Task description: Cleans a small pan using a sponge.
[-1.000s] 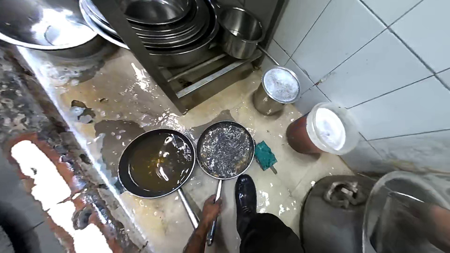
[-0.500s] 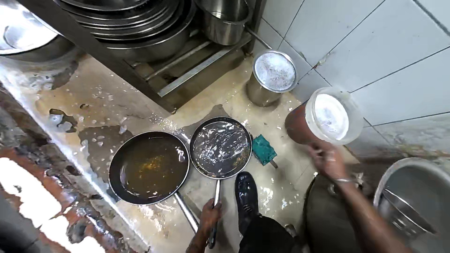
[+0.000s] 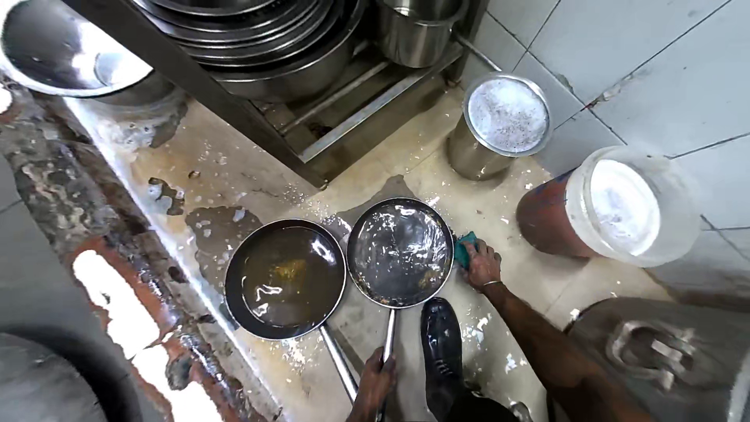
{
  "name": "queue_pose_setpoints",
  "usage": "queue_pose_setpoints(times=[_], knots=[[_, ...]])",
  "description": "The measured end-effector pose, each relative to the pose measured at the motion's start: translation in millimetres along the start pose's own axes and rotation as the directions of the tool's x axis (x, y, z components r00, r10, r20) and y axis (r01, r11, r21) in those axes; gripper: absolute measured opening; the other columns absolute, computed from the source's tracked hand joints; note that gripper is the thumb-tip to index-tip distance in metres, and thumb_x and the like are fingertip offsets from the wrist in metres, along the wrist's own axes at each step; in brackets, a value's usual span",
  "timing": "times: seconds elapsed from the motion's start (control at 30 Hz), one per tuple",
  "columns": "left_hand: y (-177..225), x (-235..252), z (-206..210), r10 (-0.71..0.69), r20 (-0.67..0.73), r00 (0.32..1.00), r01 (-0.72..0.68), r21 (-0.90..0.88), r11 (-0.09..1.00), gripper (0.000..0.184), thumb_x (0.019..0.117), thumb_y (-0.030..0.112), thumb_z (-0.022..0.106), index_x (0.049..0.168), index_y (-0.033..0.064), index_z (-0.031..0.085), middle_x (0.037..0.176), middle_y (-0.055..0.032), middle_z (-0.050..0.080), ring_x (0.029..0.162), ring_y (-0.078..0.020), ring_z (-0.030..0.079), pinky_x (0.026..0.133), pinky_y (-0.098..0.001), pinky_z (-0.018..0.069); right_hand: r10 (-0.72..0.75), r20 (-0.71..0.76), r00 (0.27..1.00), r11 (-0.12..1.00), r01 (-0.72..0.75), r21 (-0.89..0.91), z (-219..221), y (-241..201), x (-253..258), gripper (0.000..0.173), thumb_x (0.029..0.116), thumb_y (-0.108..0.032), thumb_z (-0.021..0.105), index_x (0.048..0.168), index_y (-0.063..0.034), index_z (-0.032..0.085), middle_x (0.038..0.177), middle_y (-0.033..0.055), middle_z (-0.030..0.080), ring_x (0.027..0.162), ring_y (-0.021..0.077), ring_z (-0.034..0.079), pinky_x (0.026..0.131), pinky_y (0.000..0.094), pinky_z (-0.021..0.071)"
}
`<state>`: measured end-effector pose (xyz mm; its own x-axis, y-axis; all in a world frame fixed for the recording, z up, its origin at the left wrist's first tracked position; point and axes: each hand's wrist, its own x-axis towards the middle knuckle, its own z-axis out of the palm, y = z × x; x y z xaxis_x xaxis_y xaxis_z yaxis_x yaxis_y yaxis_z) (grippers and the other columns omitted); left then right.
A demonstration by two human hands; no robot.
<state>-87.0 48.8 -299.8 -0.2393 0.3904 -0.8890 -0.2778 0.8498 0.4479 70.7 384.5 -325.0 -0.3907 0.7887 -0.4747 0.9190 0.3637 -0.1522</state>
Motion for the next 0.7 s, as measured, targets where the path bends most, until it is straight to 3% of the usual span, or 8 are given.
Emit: queue_pose_setpoints(times=[0.1,0.17,0.23,0.3,0.37,0.47,0.63,0.7], knots=[[3,1,0,-0.02,0.012,1.0,0.021,-0.024,0.999,0.025,0.1068,0.019,0.055,0.121,-0.0018,0.058,0.075,-0.0085,0.062,0.058,-0.0159,0.061,0.056,-0.032,0.0552,0.07,0.077,0.995,0.991,-0.078,0.113,-13,-2,15,0.081,0.0788,-0.024,0.086,0.151,-0.0199,0.049,0.151,0.0229,0.046,0.129,0.0491,0.052,0.089,0.0638,0.0546],[4,0,3,-0.032,0.015,0.999,0.032,-0.019,0.999,0.027,0.1066,0.019,0.056,0.123,-0.0013,0.058,0.076,-0.0082,0.062,0.059,-0.0156,0.062,0.057,-0.032,0.0556,0.127,0.065,0.99,0.938,-0.141,0.317,-21,-2,17,0.071,0.0828,-0.018,0.082,0.148,-0.0158,0.053,0.142,0.0256,0.054,0.121,0.0474,0.059,0.089,0.0637,0.0551],[2,1,2,-0.019,0.009,1.0,0.019,-0.015,1.0,0.028,0.1063,0.021,0.056,0.124,-0.0009,0.058,0.077,-0.0082,0.063,0.061,-0.0161,0.062,0.059,-0.0333,0.0561,0.189,-0.002,0.982,0.824,-0.158,0.544,-29,-11,11,0.059,0.088,-0.018,0.078,0.143,-0.0105,0.057,0.132,0.0267,0.059,0.112,0.0439,0.063,0.09,0.0628,0.054],[-2,2,3,-0.006,0.001,1.0,0.006,0.0,1.0,0.029,0.1067,0.024,0.055,0.123,0.0,0.059,0.077,-0.0084,0.063,0.062,-0.0174,0.062,0.061,-0.0353,0.0556,0.16,-0.144,0.977,0.795,-0.042,0.605,-35,-25,-2,0.061,0.089,-0.016,0.077,0.145,-0.0076,0.054,0.133,0.0268,0.059,0.115,0.0428,0.062,0.094,0.0619,0.0529],[-4,1,4,0.005,-0.006,1.0,-0.004,0.017,1.0,0.031,0.1076,0.028,0.054,0.121,0.0008,0.061,0.077,-0.0085,0.063,0.063,-0.0184,0.061,0.061,-0.0368,0.0548,0.07,-0.257,0.964,0.812,0.095,0.575,-34,-44,-10,0.066,0.0867,-0.016,0.079,0.147,-0.0066,0.053,0.139,0.0258,0.056,0.123,0.0423,0.059,0.098,0.0612,0.0517],[-6,3,6,0.02,-0.011,1.0,-0.019,0.056,0.998,0.034,0.1084,0.032,0.051,0.121,0.0016,0.061,0.076,-0.0081,0.061,0.063,-0.0189,0.06,0.063,-0.0377,0.0545,-0.072,-0.285,0.956,0.829,0.216,0.515,-25,-85,-2,0.067,0.0872,-0.02,0.079,0.147,-0.0054,0.053,0.144,0.0247,0.054,0.13,0.0418,0.055,0.105,0.0594,0.0492],[-4,6,6,0.014,0.018,1.0,-0.016,0.157,0.988,0.039,0.1091,0.034,0.049,0.125,-0.0002,0.059,0.084,-0.0139,0.063,0.073,-0.0253,0.062,0.074,-0.0448,0.0548,-0.189,-0.201,0.961,0.922,0.244,0.302,14,-138,39,0.07,0.0906,-0.04,0.077,0.15,-0.0115,0.053,0.153,0.0219,0.048,0.141,0.0418,0.047,0.115,0.0592,0.0409],[-6,8,6,0.014,0.028,1.0,-0.018,0.163,0.986,0.04,0.1089,0.035,0.049,0.126,0.0002,0.058,0.085,-0.014,0.063,0.073,-0.0254,0.062,0.073,-0.0448,0.055,-0.205,-0.13,0.97,0.954,0.228,0.197,27,-147,37,0.077,0.0933,-0.051,0.07,0.158,-0.018,0.043,0.164,0.0188,0.035,0.151,0.042,0.033,0.118,0.0633,0.0333]])
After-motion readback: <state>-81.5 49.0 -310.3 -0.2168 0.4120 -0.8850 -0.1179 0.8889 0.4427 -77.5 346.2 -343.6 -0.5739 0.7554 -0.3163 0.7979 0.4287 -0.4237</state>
